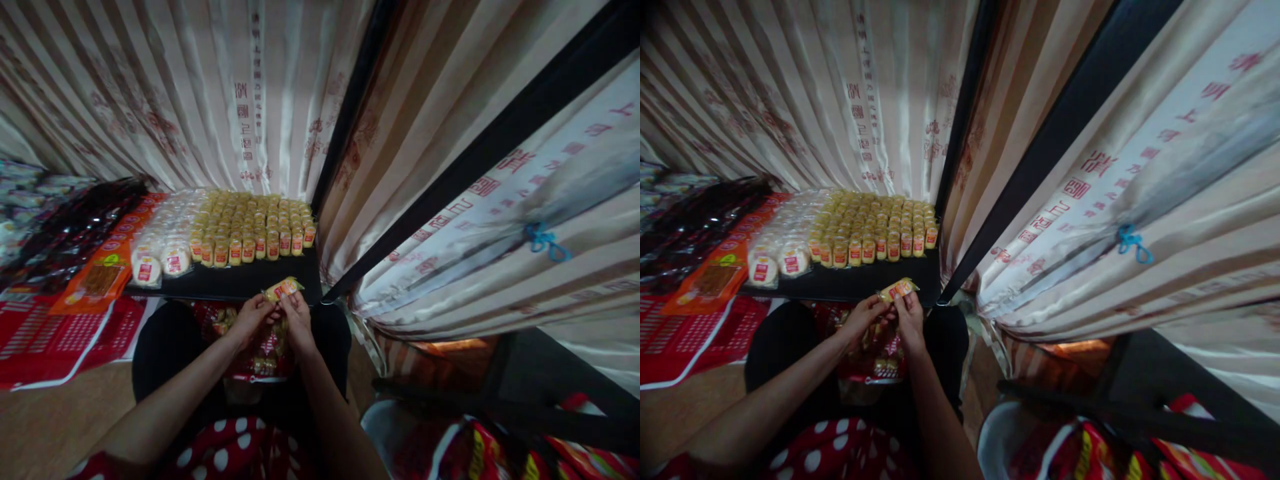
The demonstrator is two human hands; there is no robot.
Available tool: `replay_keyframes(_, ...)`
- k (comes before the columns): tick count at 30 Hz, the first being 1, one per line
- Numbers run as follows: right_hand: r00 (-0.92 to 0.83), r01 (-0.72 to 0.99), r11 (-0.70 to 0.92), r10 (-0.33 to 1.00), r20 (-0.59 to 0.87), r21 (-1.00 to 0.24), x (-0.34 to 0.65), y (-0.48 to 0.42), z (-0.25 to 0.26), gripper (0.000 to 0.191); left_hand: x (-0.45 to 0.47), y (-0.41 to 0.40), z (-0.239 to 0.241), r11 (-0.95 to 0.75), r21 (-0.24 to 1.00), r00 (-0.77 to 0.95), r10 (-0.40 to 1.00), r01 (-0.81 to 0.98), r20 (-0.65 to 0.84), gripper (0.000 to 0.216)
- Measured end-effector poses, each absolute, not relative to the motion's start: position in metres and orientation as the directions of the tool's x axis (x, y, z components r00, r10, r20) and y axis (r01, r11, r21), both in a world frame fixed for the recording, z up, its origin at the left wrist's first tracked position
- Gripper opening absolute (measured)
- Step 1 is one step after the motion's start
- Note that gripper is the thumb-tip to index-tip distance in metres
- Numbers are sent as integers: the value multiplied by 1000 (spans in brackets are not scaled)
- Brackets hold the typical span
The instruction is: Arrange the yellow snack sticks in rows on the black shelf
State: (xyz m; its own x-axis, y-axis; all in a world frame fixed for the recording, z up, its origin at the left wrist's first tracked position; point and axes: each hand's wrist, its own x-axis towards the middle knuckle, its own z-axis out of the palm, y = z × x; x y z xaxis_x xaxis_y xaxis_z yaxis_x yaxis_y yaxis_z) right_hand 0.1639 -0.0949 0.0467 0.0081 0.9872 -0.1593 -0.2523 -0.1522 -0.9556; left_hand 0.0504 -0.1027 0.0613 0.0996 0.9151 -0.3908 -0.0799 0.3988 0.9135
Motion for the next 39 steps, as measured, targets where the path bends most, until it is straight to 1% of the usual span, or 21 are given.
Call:
replay_keyframes(2,76,-140,-89,992,-100,-986,167,-89,44,26,52,-97,59,303,947,-17,953,110,-303,23)
replay_keyframes(4,140,76,-41,990,-30,-996,174,-81,45,28,52,-90,59,170,936,-141,981,309,-131,28)
replay_keyframes(5,160,207,-19,987,14,-978,177,-77,46,29,52,-86,61,100,919,-174,984,383,-34,32)
replay_keyframes(7,149,439,46,981,124,-897,184,-69,51,35,52,-77,67,-30,883,-159,980,468,117,39)
replay_keyframes(9,70,569,145,972,223,-809,187,-64,56,41,54,-67,74,-123,868,-74,981,481,180,45)
replay_keyframes(10,24,597,189,967,253,-779,188,-62,58,43,56,-61,78,-152,866,-22,983,476,184,48)
replay_keyframes(12,-43,613,236,963,266,-754,189,-59,59,45,58,-50,83,-188,855,85,982,484,168,50)
replay_keyframes(15,-32,575,216,970,242,-789,190,-56,52,46,59,-34,88,-233,816,197,969,528,149,37)
replay_keyframes(18,61,490,181,969,240,-853,190,-48,42,47,62,-18,93,-255,777,172,967,575,190,28)
replay_keyframes(21,161,501,164,947,278,-850,190,-33,38,48,68,2,101,-267,739,99,959,618,264,30)
replay_keyframes(23,195,561,140,936,295,-816,189,-23,37,50,74,15,107,-275,717,82,953,641,293,32)
replay_keyframes(25,181,636,114,939,291,-763,188,-17,37,52,81,26,114,-268,700,65,951,662,302,34)
replay_keyframes(28,110,761,109,950,292,-640,184,-15,38,54,93,38,122,-252,694,42,952,674,304,38)
replay_keyframes(30,92,823,86,955,281,-562,181,-17,40,56,101,44,126,-259,689,60,952,677,300,38)
replay_keyframes(35,129,891,-34,975,181,-452,174,-16,48,61,120,57,127,-304,682,133,947,665,292,33)
replay_keyframes(39,146,909,-65,975,168,-411,173,-12,50,59,130,69,122,-300,659,171,952,689,254,33)
